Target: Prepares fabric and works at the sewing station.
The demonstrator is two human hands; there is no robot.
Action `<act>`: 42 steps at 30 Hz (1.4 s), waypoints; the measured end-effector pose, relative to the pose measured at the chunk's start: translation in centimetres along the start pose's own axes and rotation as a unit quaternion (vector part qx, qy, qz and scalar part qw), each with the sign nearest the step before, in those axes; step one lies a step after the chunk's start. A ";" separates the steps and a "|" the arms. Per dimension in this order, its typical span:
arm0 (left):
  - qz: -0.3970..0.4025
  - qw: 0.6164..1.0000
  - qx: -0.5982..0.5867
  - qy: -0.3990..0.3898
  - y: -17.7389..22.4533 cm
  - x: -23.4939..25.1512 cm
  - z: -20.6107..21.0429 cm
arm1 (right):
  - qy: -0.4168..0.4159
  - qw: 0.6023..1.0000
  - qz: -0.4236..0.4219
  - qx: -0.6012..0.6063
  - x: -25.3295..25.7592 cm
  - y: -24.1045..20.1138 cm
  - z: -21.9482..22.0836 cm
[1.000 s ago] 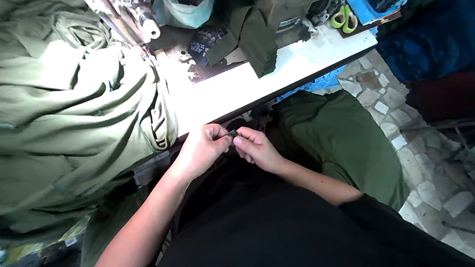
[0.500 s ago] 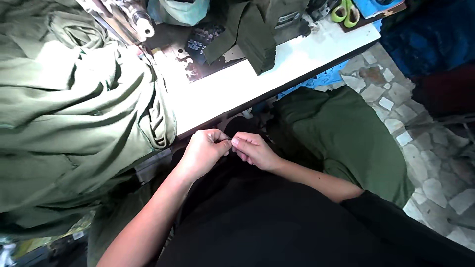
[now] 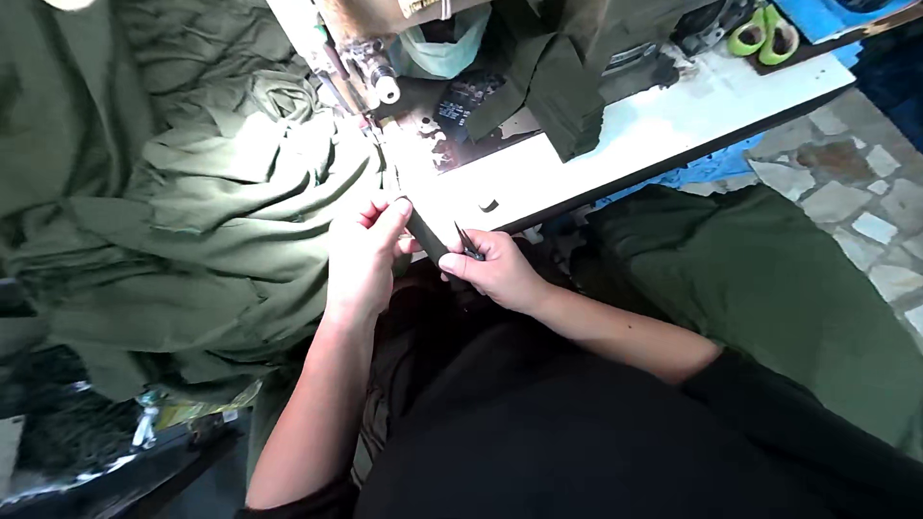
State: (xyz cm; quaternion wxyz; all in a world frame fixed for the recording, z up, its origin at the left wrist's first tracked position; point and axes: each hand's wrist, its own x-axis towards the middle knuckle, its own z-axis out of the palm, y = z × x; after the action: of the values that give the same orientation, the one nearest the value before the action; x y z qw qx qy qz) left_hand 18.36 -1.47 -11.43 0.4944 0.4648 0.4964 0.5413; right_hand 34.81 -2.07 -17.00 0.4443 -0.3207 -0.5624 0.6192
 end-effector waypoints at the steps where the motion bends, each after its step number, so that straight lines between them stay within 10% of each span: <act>1: -0.011 1.000 -0.008 0.003 -0.1 0.0 -0.4 | 0.000 1.000 -0.010 -0.014 0.1 0.1 0.1; 15: 0.012 0.997 0.005 -0.073 -0.8 1.8 -4.3 | -0.006 0.993 -0.064 -0.104 1.8 1.3 0.9; 20: -0.039 0.988 0.094 -0.117 0.3 5.6 -5.9 | -0.091 0.943 -0.055 -0.317 6.4 0.0 0.2; 26: 0.005 0.875 0.477 -0.088 -1.0 8.4 -7.8 | -0.213 0.860 0.008 -0.463 9.5 -1.2 0.4; 42: 0.225 0.765 0.578 -0.173 -6.3 10.2 -5.9 | -0.140 0.888 0.102 -0.427 10.4 -1.2 0.1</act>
State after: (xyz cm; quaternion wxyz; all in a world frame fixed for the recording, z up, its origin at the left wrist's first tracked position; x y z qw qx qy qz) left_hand 12.12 8.39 -18.07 0.0736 0.8468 0.5023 0.1586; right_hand 30.81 7.32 -14.78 0.1154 -0.4446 -0.7932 0.3998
